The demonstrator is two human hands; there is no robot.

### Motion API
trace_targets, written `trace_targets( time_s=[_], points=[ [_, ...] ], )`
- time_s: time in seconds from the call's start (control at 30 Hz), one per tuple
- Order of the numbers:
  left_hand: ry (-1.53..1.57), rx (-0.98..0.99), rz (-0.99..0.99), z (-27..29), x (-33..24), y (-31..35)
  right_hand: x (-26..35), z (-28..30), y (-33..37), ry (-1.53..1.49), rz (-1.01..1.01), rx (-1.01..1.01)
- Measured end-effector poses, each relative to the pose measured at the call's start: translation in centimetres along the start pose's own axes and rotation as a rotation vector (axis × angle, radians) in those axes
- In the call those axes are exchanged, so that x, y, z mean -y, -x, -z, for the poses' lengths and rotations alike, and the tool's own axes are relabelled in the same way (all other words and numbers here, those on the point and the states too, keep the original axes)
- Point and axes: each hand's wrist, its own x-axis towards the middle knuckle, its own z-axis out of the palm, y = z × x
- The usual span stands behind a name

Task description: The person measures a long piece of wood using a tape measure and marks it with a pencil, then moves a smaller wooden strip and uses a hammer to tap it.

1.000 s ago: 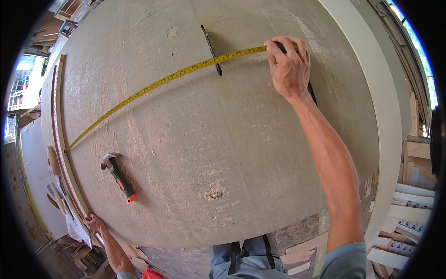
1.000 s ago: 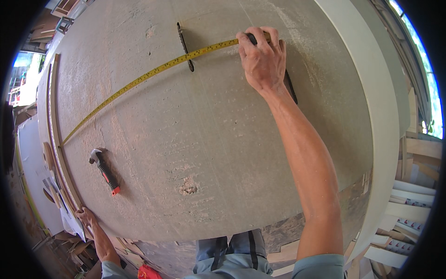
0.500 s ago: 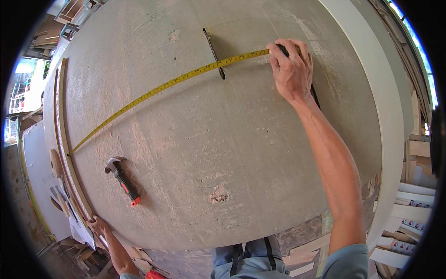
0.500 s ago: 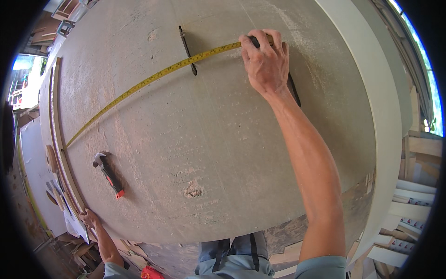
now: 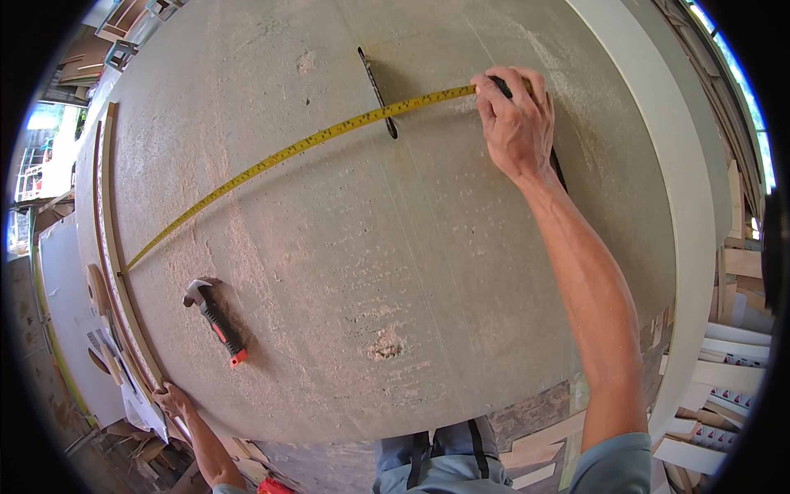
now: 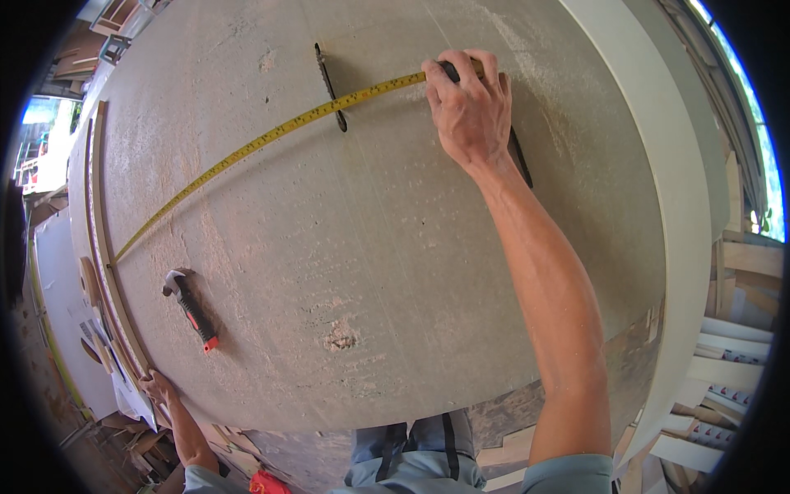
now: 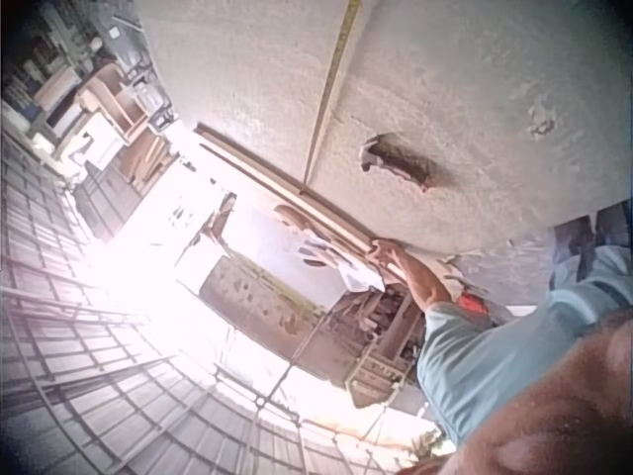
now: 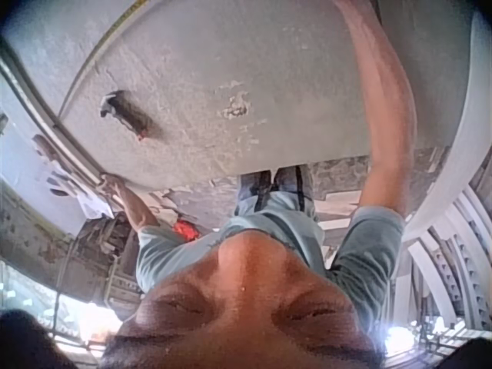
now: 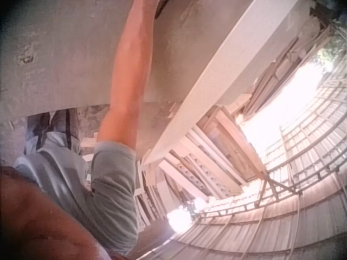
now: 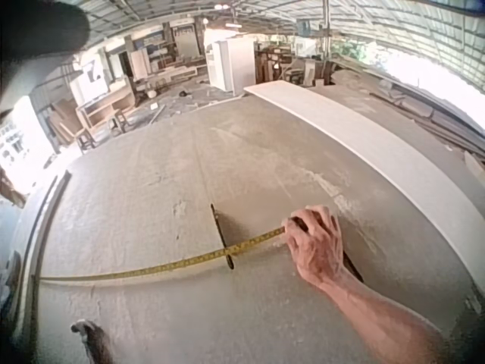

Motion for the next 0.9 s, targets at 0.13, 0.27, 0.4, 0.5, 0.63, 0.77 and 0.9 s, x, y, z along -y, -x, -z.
trace_targets(
  time_s=[0.13, 0.27, 0.4, 0.5, 0.63, 0.77, 0.9],
  points=[
    [0.005, 0.022, 0.011, 0.4, -0.7, 0.5, 0.0, 0.2, 0.0, 0.01, -0.002, 0.008],
    [0.002, -0.004, 0.014, 0.2, -0.1, 0.1, -0.1, 0.0, 0.1, 0.004, 0.0, 0.005],
    [-0.007, -0.013, 0.012, -0.2, -0.1, -0.1, -0.1, 0.1, 0.0, 0.016, -0.007, 0.018],
    [-0.012, -0.028, -0.001, -0.7, 0.7, -0.4, 0.3, 0.4, -0.2, 0.01, -0.021, 0.034],
    [-0.025, -0.026, 0.001, -0.8, 0.5, -0.5, 0.1, 0.3, -0.1, 0.015, -0.021, 0.028],
    [-0.037, -0.042, 0.001, -0.9, 0.9, -0.7, 0.1, 0.1, -0.1, 0.015, -0.017, 0.018],
    [-0.009, -0.017, 0.012, -1.0, 0.8, -0.7, 0.1, 0.3, -0.1, 0.02, -0.014, 0.018]
  ],
)
